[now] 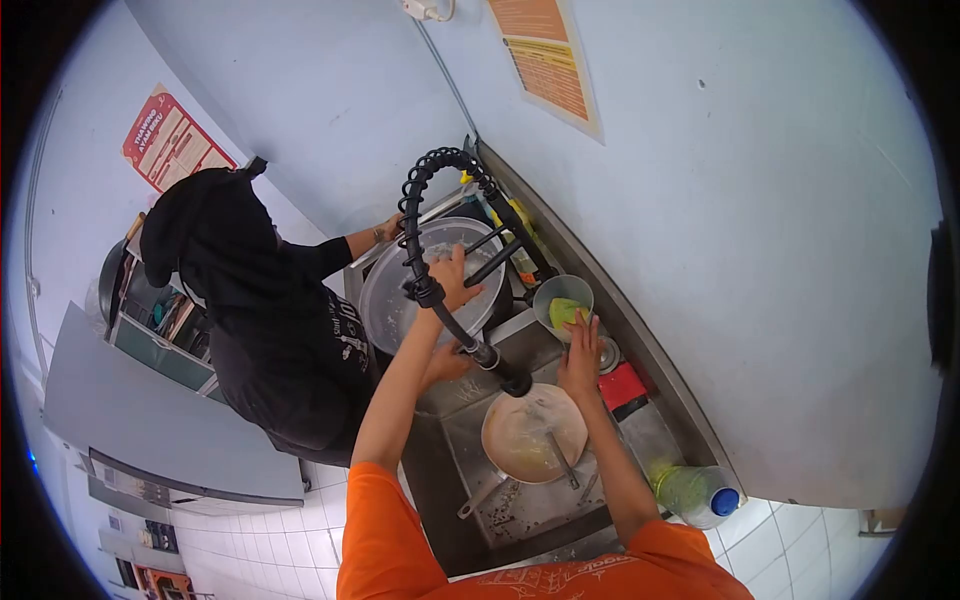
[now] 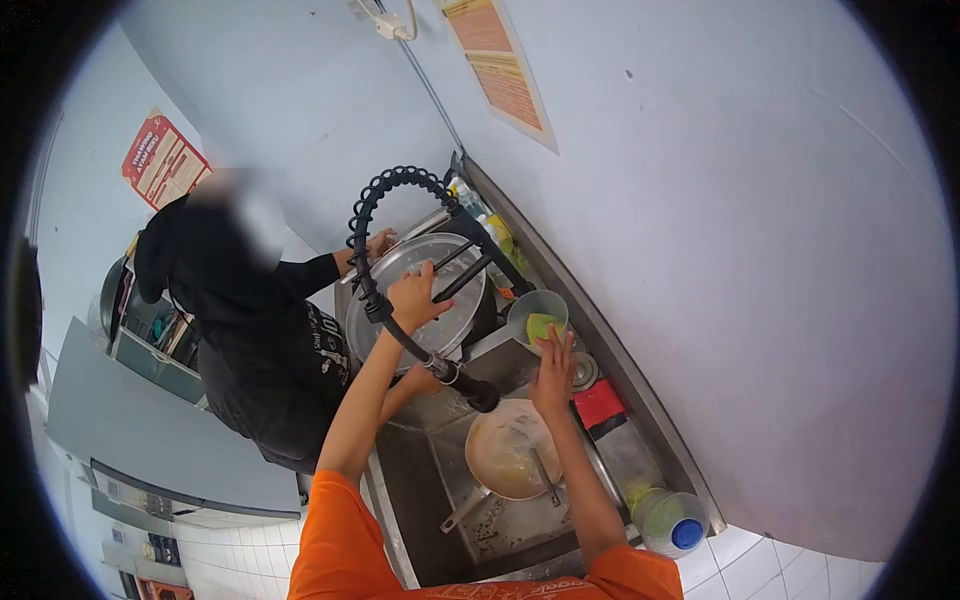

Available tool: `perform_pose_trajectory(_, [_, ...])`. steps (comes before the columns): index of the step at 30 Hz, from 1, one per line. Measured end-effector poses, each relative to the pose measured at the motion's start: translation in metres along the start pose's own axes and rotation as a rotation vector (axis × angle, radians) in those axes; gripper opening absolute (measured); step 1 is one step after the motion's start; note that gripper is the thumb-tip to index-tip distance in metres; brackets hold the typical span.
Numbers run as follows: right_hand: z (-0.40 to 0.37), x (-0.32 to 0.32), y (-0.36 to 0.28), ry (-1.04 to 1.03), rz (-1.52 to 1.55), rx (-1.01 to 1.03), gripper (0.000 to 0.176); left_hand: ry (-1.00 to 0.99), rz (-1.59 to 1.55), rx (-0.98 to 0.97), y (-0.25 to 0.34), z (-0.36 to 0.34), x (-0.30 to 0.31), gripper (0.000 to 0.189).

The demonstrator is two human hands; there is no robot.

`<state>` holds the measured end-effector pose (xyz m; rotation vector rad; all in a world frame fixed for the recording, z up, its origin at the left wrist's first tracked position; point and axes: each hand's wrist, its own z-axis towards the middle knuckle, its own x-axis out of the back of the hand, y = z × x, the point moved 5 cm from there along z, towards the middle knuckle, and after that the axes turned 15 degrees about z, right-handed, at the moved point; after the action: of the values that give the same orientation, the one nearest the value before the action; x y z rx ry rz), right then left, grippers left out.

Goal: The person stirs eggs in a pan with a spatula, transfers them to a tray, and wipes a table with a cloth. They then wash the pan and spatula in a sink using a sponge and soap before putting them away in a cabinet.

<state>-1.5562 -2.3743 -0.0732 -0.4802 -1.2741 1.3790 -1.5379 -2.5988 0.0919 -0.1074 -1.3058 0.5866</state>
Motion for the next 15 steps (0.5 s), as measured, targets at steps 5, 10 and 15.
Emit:
perform_pose_trajectory(5, [0.013,-0.007,0.005,-0.056,-0.027,0.022,0.053,0.142,-0.170,0.005,0.008,-0.017,-0.019,0.042])
perform_pose_trajectory(10, [0.011,-0.008,0.008,-0.082,0.059,0.116,0.041,0.193,-0.376,0.059,0.006,-0.029,0.002,0.039])
perform_pose_trajectory(15, [-0.052,-0.009,-0.009,-0.211,0.097,0.150,0.037,0.193,-1.021,0.131,0.005,-0.077,0.035,0.039])
